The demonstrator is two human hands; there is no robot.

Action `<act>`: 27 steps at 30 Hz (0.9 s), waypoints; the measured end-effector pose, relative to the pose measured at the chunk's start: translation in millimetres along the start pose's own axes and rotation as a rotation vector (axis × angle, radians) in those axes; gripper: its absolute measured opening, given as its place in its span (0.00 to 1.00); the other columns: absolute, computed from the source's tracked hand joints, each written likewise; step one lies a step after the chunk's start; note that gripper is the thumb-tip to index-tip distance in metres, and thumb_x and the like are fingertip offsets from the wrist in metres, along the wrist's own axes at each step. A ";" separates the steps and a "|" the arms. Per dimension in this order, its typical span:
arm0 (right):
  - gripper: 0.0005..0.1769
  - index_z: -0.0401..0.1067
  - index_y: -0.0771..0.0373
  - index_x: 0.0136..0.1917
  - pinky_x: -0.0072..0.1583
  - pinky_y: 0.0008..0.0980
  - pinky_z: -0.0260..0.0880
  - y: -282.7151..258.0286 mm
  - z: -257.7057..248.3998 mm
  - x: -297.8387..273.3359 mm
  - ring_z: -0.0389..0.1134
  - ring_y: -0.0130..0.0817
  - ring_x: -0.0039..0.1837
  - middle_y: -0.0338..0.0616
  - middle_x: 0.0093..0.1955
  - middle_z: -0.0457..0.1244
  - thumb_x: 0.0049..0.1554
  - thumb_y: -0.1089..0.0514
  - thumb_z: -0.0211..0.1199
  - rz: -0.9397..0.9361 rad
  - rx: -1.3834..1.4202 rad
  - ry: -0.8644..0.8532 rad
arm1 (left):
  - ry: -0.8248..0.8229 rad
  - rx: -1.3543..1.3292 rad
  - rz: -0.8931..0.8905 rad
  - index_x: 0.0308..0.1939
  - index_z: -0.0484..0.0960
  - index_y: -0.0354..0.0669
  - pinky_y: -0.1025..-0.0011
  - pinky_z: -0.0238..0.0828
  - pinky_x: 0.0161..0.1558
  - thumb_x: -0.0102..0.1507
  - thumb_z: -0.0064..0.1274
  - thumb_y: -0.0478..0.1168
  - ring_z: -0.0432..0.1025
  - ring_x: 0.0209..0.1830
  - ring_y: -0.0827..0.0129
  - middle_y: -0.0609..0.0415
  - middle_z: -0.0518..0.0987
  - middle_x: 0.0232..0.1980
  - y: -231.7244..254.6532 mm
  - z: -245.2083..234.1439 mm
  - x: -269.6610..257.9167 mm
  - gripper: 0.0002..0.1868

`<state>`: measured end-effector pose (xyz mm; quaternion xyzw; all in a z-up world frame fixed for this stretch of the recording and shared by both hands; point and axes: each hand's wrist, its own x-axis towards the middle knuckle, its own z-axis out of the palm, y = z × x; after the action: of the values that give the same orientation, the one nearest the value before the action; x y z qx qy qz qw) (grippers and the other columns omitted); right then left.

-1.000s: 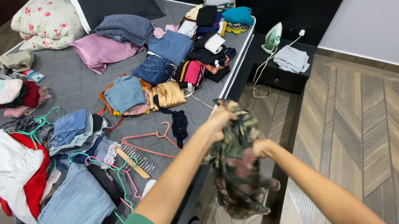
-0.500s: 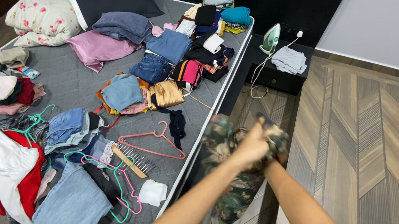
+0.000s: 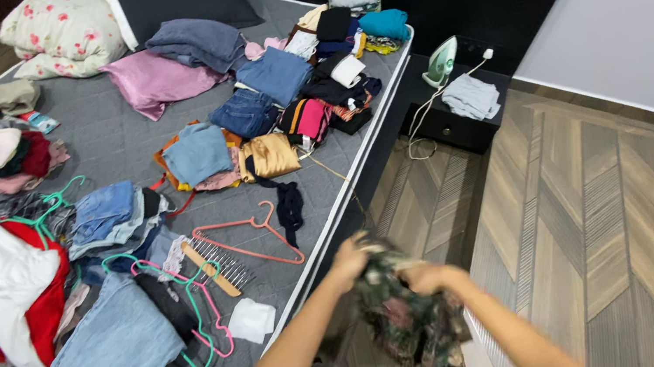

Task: The person organizes a pile of clothes on a bed, puts a floral shirt onto a hanger, and carries a stack of folded jeans and pants to a closet.

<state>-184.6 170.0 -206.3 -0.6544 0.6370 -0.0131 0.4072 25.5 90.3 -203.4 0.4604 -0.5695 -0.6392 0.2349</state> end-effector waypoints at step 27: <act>0.29 0.74 0.57 0.68 0.46 0.37 0.65 -128.3 -237.9 -169.2 0.71 0.38 0.40 0.53 0.42 0.73 0.53 0.64 0.73 -0.077 0.304 0.509 | -0.020 0.157 1.013 0.32 0.82 0.37 0.67 0.71 0.60 0.54 0.65 0.34 0.78 0.52 0.65 0.53 0.84 0.50 233.5 -48.2 -30.4 0.07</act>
<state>-238.4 171.7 108.1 -0.5855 0.6841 -0.2875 0.3266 28.6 34.5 30.3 0.1368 -0.7698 -0.4048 0.4742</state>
